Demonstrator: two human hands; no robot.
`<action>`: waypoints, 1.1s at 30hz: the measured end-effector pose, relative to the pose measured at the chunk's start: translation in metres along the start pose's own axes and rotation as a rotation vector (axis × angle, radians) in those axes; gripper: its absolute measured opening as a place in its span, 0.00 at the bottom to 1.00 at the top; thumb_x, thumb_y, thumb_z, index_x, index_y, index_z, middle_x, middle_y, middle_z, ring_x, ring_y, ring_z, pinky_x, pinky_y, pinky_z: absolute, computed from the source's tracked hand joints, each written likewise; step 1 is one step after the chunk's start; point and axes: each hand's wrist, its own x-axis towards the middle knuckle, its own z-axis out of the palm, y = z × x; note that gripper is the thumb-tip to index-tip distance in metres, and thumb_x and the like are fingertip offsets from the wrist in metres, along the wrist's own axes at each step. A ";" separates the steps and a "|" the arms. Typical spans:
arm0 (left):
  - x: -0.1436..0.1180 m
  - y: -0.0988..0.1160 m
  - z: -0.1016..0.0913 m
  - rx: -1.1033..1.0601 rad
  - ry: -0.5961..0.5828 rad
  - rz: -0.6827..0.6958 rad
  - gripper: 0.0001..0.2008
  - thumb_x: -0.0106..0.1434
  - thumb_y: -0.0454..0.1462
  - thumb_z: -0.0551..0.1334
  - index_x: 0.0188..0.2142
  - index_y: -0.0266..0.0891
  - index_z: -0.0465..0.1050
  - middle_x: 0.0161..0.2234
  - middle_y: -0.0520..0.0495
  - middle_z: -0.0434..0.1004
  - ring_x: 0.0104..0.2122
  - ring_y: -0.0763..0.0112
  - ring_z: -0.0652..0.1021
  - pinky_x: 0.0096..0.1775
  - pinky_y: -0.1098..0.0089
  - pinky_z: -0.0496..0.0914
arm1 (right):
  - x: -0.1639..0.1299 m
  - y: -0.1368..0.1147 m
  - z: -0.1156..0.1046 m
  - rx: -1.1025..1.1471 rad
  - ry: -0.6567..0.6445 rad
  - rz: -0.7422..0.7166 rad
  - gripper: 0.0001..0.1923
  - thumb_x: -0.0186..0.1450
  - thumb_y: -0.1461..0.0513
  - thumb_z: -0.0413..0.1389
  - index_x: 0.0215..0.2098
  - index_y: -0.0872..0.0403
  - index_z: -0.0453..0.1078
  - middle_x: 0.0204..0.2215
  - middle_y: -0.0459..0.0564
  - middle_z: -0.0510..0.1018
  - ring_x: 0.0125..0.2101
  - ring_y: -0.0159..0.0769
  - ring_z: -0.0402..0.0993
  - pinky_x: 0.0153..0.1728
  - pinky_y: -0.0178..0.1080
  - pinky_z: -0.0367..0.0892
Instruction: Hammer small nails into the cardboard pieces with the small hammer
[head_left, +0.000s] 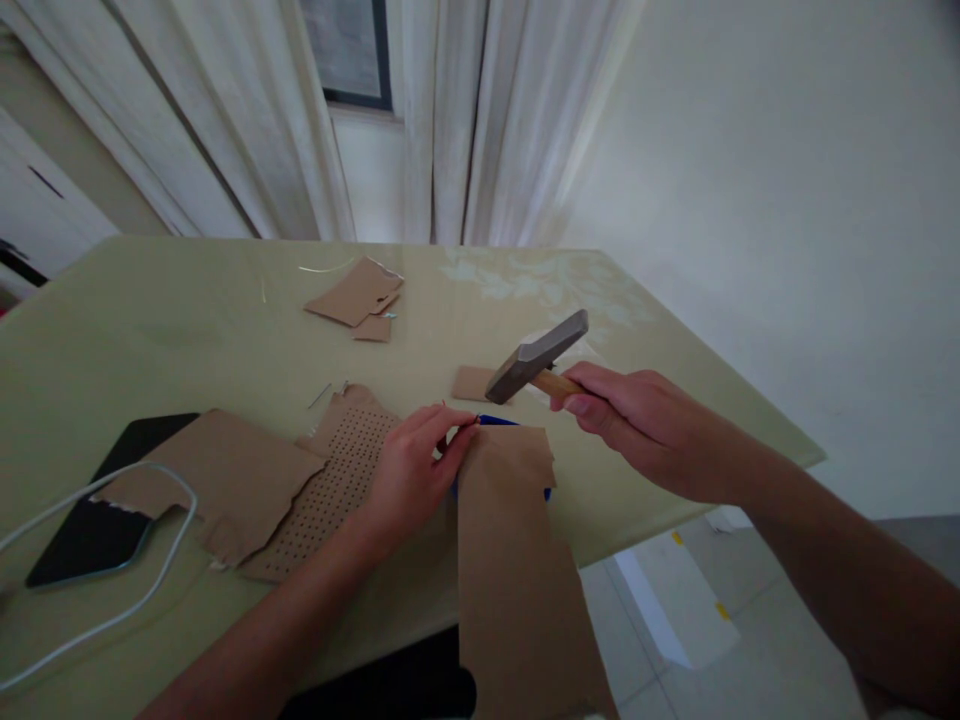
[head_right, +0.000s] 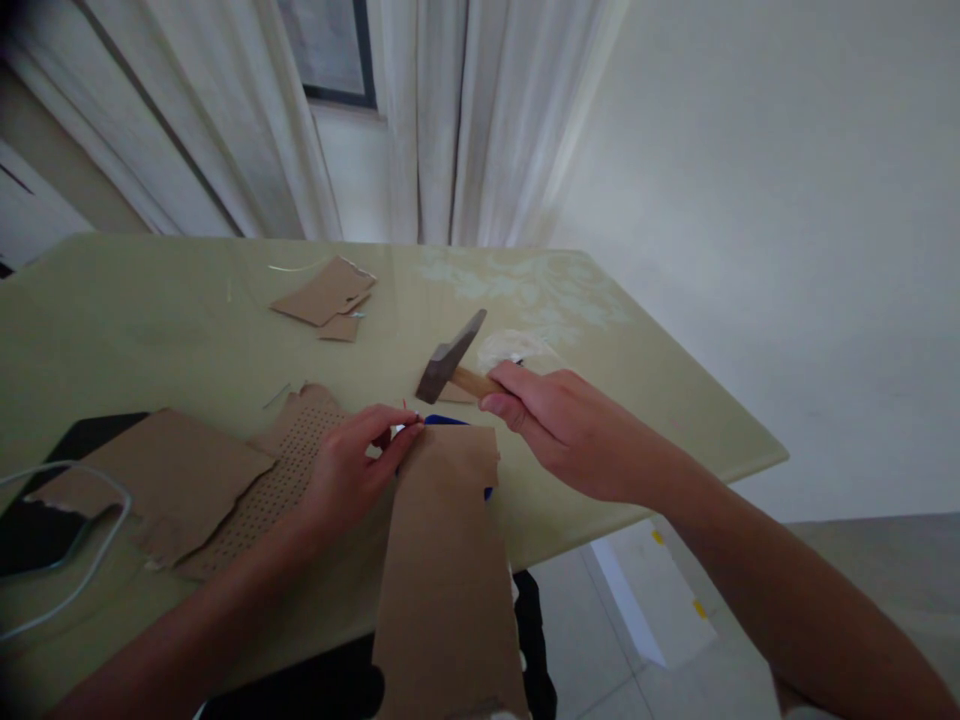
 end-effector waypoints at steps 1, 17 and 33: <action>0.000 0.000 0.000 0.010 0.007 0.012 0.04 0.76 0.34 0.66 0.45 0.42 0.82 0.36 0.50 0.86 0.32 0.68 0.80 0.40 0.67 0.75 | 0.001 -0.002 0.000 0.003 0.004 -0.006 0.22 0.84 0.48 0.43 0.45 0.51 0.70 0.29 0.46 0.75 0.27 0.38 0.70 0.34 0.41 0.56; 0.002 0.002 -0.001 0.065 0.015 0.091 0.04 0.76 0.33 0.66 0.43 0.41 0.81 0.38 0.48 0.87 0.39 0.62 0.81 0.44 0.62 0.75 | 0.007 -0.006 0.008 -0.105 -0.036 -0.048 0.18 0.85 0.52 0.43 0.44 0.51 0.67 0.31 0.46 0.75 0.30 0.40 0.73 0.35 0.40 0.54; 0.004 0.003 0.000 0.063 0.006 0.067 0.04 0.76 0.34 0.66 0.44 0.42 0.82 0.42 0.47 0.87 0.42 0.61 0.82 0.47 0.61 0.77 | 0.005 -0.010 0.014 -0.260 -0.065 0.011 0.17 0.85 0.54 0.43 0.46 0.52 0.69 0.33 0.50 0.80 0.34 0.45 0.79 0.35 0.41 0.56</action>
